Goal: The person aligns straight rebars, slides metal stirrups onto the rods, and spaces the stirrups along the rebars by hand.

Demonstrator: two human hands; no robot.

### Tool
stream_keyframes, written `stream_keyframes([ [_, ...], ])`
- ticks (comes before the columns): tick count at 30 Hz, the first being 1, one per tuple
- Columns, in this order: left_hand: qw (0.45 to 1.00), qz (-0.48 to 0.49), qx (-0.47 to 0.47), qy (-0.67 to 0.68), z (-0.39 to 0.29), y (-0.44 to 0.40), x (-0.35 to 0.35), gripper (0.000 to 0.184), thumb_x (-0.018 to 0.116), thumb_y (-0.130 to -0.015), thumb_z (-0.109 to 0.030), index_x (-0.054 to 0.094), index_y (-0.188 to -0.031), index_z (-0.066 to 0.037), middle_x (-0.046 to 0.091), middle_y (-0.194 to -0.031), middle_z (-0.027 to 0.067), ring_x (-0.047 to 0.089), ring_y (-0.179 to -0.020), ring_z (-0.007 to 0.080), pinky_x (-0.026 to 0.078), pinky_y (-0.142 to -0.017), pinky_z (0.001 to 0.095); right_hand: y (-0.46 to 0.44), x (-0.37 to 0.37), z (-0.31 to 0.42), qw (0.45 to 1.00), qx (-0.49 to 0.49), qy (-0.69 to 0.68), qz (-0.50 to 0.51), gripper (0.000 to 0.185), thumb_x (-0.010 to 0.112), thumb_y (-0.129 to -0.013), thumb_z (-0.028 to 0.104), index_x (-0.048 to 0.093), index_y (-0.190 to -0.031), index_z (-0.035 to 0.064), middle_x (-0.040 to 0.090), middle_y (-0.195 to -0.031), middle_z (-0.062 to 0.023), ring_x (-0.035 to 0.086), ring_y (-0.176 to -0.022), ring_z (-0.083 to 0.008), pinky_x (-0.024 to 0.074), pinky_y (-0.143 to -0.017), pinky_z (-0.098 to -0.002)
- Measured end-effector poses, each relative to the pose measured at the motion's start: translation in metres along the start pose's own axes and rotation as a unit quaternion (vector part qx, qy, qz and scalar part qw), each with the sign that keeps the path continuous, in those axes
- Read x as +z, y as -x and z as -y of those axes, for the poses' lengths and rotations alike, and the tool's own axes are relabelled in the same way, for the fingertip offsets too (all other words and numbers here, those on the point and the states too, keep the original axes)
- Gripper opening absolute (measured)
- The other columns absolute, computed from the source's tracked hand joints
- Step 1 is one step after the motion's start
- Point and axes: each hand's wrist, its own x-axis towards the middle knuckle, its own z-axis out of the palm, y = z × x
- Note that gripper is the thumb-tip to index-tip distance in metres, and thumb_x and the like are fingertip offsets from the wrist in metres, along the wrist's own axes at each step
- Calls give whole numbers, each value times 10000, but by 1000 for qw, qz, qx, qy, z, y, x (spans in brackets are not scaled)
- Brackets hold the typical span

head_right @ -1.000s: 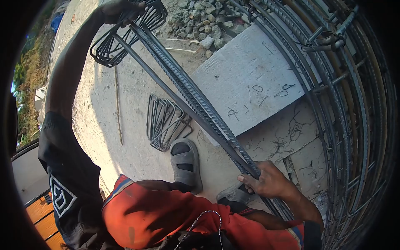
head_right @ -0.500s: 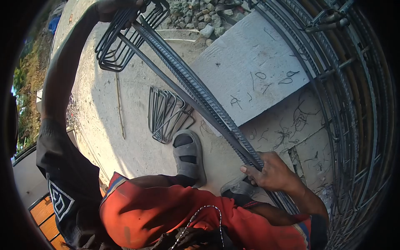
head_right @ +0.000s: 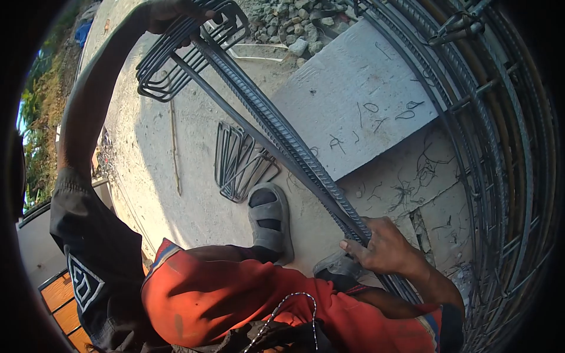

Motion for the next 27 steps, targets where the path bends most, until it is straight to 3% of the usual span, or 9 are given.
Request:
stream_keyframes([
  [8, 996, -34, 28, 73, 24, 12, -24, 341, 557, -876, -248, 603, -1082, 20, 657, -975, 141, 654, -812, 199, 553, -720, 344, 5, 2, 6, 1000, 21, -15, 8, 180, 630, -825, 142, 574, -813, -29, 591, -564, -86, 605, -523, -159, 477, -515, -312],
  [12, 992, -41, 55, 108, 32, 21, -26, 367, 533, -892, -266, 595, -1095, 33, 654, -988, 149, 655, -829, 200, 554, -740, 344, 4, 2, 10, 1000, -21, 23, 1, 180, 634, -822, 140, 571, -807, -28, 571, -551, -97, 590, -505, -168, 462, -503, -321],
  [17, 995, -35, 26, 91, 8, 21, 16, 451, 541, -894, -376, 585, -1113, 15, 662, -961, 128, 657, -799, 202, 559, -737, 361, 6, 10, 10, 999, -30, 21, -8, 185, 643, -812, 132, 558, -790, -30, 544, -550, -125, 556, -490, -186, 440, -504, -332],
  [19, 976, -15, 213, 29, 22, 27, 33, 468, 541, -894, -401, 583, -1111, 11, 665, -920, 103, 649, -725, 194, 557, -691, 350, 9, 12, 18, 1000, 4, 8, 5, 187, 646, -807, 131, 554, -785, -30, 545, -557, -127, 547, -495, -188, 438, -512, -331],
  [21, 999, -20, 31, -25, 3, 25, 39, 549, 563, -840, -535, 645, -1002, -16, 655, -811, 71, 618, -676, 181, 515, -641, 316, 6, 14, 8, 999, -25, 23, -12, 185, 648, -807, 137, 558, -782, -23, 553, -561, -115, 546, -502, -182, 439, -518, -326],
  [22, 977, -115, -46, -174, -21, 31, 60, 578, 560, -814, -577, 661, -955, -25, 649, -790, 74, 614, -704, 181, 499, -653, 310, 7, 17, 3, 999, -38, 28, -20, 184, 648, -807, 140, 560, -780, -19, 557, -563, -109, 545, -505, -179, 439, -521, -324],
  [23, 917, -210, -121, -315, -45, 46, 92, 609, 557, -788, -620, 676, -907, -35, 644, -769, 76, 610, -732, 181, 482, -664, 303, 8, 17, 3, 999, -34, 19, -22, 182, 648, -807, 142, 563, -778, -16, 561, -566, -103, 546, -506, -177, 441, -521, -324],
  [25, 829, -316, -165, -432, -56, 75, 121, 717, 533, -690, -752, 712, -786, -65, 647, -773, 116, 603, -805, 182, 452, -668, 281, 12, 20, 7, 999, -32, 6, -27, 180, 648, -808, 147, 569, -772, -11, 571, -572, -90, 547, -508, -171, 443, -522, -322],
  [27, 816, -374, -124, -422, -54, 79, 114, 735, 527, -695, -754, 712, -842, -58, 658, -825, 125, 615, -795, 190, 460, -625, 275, 14, 21, 10, 999, -36, 13, -25, 181, 649, -808, 150, 571, -768, -9, 576, -574, -85, 550, -510, -165, 446, -523, -318],
])
